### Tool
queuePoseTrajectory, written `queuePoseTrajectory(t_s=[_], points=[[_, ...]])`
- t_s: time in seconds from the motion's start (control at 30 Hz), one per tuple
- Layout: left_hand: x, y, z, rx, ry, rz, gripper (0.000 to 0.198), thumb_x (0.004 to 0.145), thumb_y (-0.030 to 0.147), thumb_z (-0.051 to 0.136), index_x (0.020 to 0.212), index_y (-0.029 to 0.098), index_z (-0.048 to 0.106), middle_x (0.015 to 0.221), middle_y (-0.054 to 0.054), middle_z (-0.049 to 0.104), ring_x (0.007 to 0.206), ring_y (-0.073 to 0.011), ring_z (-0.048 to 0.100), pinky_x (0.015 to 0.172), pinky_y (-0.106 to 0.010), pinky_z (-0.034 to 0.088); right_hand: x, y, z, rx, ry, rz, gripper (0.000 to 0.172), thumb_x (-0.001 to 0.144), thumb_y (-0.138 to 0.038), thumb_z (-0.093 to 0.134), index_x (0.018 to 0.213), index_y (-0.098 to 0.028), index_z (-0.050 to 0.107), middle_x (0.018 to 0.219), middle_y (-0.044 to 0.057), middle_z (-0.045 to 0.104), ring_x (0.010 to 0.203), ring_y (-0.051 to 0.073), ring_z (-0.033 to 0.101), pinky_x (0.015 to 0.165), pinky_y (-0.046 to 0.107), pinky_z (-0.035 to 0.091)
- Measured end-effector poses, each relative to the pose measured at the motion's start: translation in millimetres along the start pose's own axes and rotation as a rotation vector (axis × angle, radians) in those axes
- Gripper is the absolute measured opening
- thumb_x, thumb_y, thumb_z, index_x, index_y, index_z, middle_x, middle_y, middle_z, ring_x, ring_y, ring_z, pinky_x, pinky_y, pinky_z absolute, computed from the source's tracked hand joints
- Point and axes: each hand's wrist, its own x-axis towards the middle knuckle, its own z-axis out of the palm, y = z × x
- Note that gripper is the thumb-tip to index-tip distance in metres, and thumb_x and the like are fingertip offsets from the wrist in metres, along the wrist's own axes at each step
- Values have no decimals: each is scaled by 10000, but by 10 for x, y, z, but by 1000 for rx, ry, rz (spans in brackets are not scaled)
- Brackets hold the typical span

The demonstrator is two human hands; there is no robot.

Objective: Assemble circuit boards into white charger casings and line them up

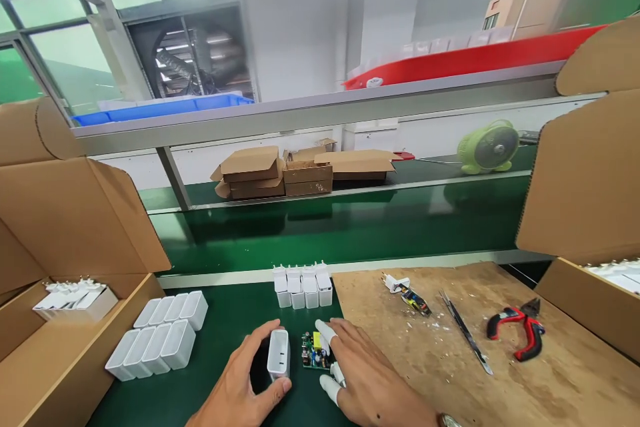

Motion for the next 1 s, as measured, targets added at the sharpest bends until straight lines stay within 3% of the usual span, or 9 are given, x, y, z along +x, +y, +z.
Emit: queuePoseTrajectory(t_s=[0.17,0.3,0.4,0.53,0.67,0.8,1.0], points=[[29,-41,44,-37,61,14,746,931,426,769,1589,344,425,1547,-98,612,1389,-347,611,1210,-582,480,61,-35,3,103,90,47,440,761,-30,537,1151,-159,694,1194,140,711,1125,314,687,1001,491,602],[43,-7,67,-55,140,68,802,927,287,755,1618,368,356,1565,-90,599,1388,-329,615,1206,-582,485,105,-124,-53,262,322,-107,539,910,-92,514,1439,-186,558,1430,154,606,1210,246,688,1016,374,622],[63,54,77,-87,231,166,830,901,180,727,1614,372,348,1555,-85,601,1401,-306,611,1205,-542,498,88,-122,-3,259,438,-277,595,971,-105,510,1549,-227,447,1461,134,602,1260,218,676,1071,327,598],[92,129,76,-95,308,262,794,911,160,716,1596,374,376,1515,-84,619,1377,-287,631,1167,-491,545,63,-72,100,99,496,-435,765,868,-12,486,1611,-150,363,1488,178,602,1370,288,605,1140,426,570],[93,153,73,-84,293,304,817,904,108,688,1604,372,360,1525,-96,604,1404,-289,610,1177,-498,540,78,-102,96,47,561,-505,723,795,21,467,1506,-113,470,1427,204,620,1343,307,615,1098,432,595],[73,157,86,-82,255,311,872,908,90,684,1631,389,299,1554,-95,584,1441,-296,577,1205,-527,517,72,-129,91,35,535,-486,654,798,12,466,1439,-110,516,1394,205,635,1295,311,630,1083,433,595],[64,178,96,-84,214,298,839,979,169,690,1642,418,239,1575,-90,568,1467,-295,548,1223,-554,498,12,-65,141,12,364,-412,756,730,-35,516,1485,-59,488,1435,234,637,1241,340,652,1061,471,597]])
